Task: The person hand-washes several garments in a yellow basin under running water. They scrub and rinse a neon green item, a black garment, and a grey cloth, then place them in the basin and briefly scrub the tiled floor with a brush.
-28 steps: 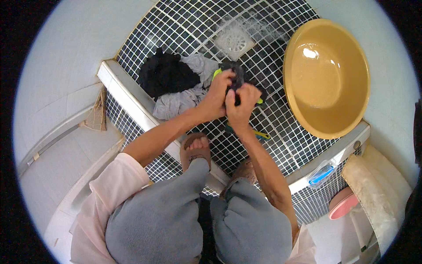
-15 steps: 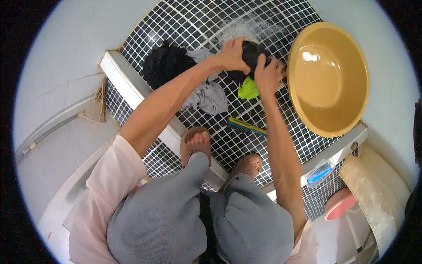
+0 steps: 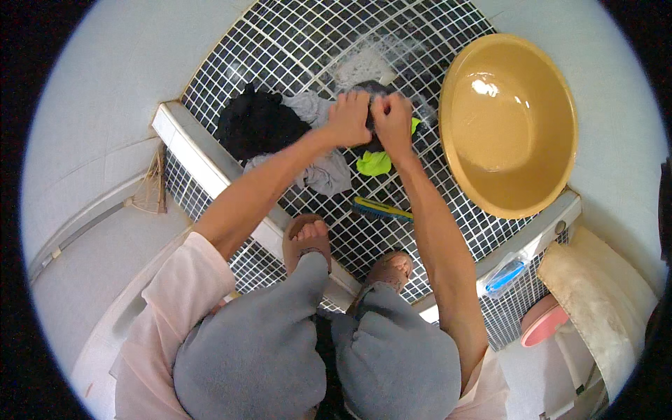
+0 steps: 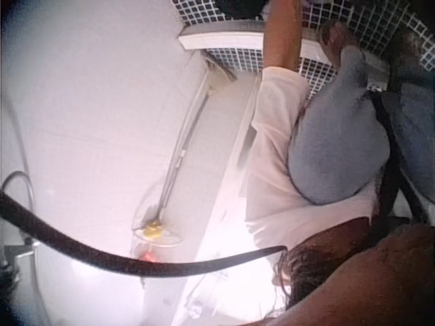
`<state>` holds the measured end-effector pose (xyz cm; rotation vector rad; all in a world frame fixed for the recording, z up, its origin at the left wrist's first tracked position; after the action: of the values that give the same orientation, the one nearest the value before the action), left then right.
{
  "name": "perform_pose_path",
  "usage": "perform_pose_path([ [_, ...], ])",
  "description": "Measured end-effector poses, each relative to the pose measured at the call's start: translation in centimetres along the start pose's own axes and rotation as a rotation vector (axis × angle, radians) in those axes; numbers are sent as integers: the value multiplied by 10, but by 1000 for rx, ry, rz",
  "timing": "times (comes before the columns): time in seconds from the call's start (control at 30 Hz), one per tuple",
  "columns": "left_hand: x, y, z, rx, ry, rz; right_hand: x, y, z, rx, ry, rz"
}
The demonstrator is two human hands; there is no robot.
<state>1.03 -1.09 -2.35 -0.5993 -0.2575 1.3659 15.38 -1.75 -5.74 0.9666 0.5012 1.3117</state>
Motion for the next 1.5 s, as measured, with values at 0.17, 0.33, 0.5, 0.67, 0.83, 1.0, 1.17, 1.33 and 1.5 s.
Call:
perform_pose_path([
  [0.17,24,20,23,-523,-44,47,29,9,16,153,-37,-307],
  [0.33,-26,13,7,-446,-210,-324,-41,52,26,111,-160,40],
  [0.5,-65,5,-2,-425,-322,-340,-105,40,15,13,-249,179],
  [0.67,-49,4,-13,-197,-331,-358,-88,6,7,-75,-182,156],
  [0.83,-30,-3,-12,-59,-311,-391,-66,-1,7,-136,-133,135],
  [1.0,-21,-5,-15,-7,-287,-366,-52,2,5,-94,-151,-22],
  [1.17,-3,-12,-7,-116,-276,-289,-22,13,13,-9,-120,-268],
  [1.33,-17,-27,49,-786,195,553,-7,58,44,345,-99,-746],
  [1.5,-23,-89,137,-1452,287,578,36,146,110,583,-230,-730],
])
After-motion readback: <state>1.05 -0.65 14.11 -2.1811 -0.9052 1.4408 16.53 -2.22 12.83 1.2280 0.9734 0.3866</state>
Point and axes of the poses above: each hand's wrist, its own x-axis towards the middle knuckle, its own z-axis out of the back of the hand, y = z × x, the point moved 1 cm from there along x, towards the middle knuckle, and after that the axes turned 14 degrees about -y, right-handed, at the moved point
